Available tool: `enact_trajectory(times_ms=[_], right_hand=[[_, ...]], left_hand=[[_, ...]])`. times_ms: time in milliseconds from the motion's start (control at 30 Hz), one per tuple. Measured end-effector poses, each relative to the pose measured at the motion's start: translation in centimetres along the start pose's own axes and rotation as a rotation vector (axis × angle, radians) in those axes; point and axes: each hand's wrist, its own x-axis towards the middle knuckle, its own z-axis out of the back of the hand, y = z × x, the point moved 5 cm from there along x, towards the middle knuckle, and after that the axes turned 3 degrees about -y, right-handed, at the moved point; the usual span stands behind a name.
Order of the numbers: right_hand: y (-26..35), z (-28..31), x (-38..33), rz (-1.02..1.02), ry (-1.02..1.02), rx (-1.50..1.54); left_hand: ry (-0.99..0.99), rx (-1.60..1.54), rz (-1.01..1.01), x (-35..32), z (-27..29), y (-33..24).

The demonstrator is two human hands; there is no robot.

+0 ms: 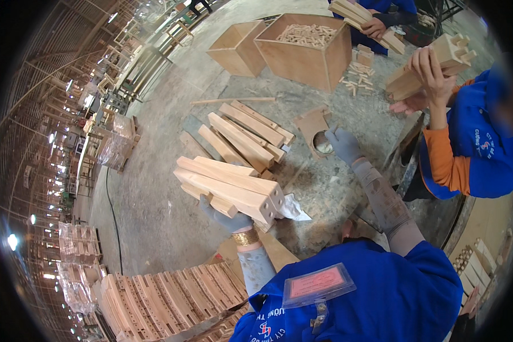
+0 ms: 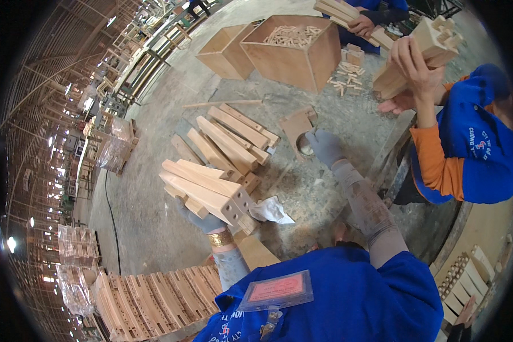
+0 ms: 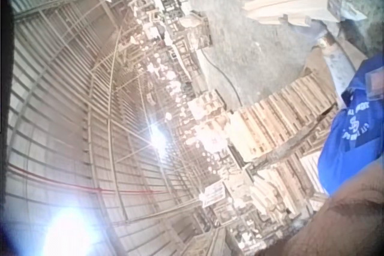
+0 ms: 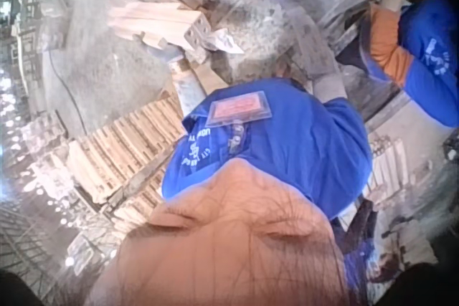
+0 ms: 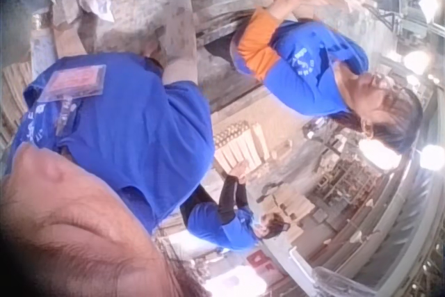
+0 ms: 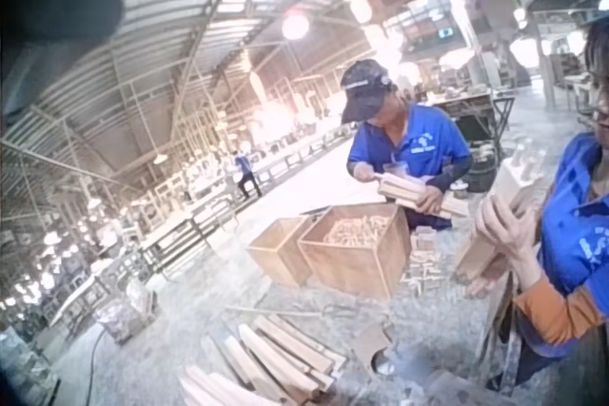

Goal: The person applies glue to the holes of small wooden blocks using a thin stick and then inserts wooden dowels to assemble them. The person handles the blocks one at a time, dipping the stick into a small container of adhesive before applying it to the holes. Coworkers are visible in the background performing similar assembly tasks.

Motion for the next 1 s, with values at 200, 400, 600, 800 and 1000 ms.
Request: enact_trajectory(times_ms=[200,400,600,800,1000], right_hand=[[-1.6,0.2,-2.6,-0.195,0.013,0.265],[-3.0,-0.3,-4.6,-0.716,-0.096,1.115],[-3.4,-0.1,-3.4,-0.729,-0.237,1.307],[-6.2,-1.9,-2.3,-0.856,-0.356,1.265],[-0.5,1.7,0.4,-0.394,-0.12,1.454]], left_hand=[[-0.038,0.008,-0.019,1.1,-0.3,0.1],[-0.034,0.04,-0.033,1.6,0.2,0.6],[0.061,-0.102,0.014,1.2,-2.5,0.3],[-0.022,0.031,-0.075,0.3,-3.1,-0.4],[-0.08,0.123,-0.137,1.0,-2.7,0.4]])
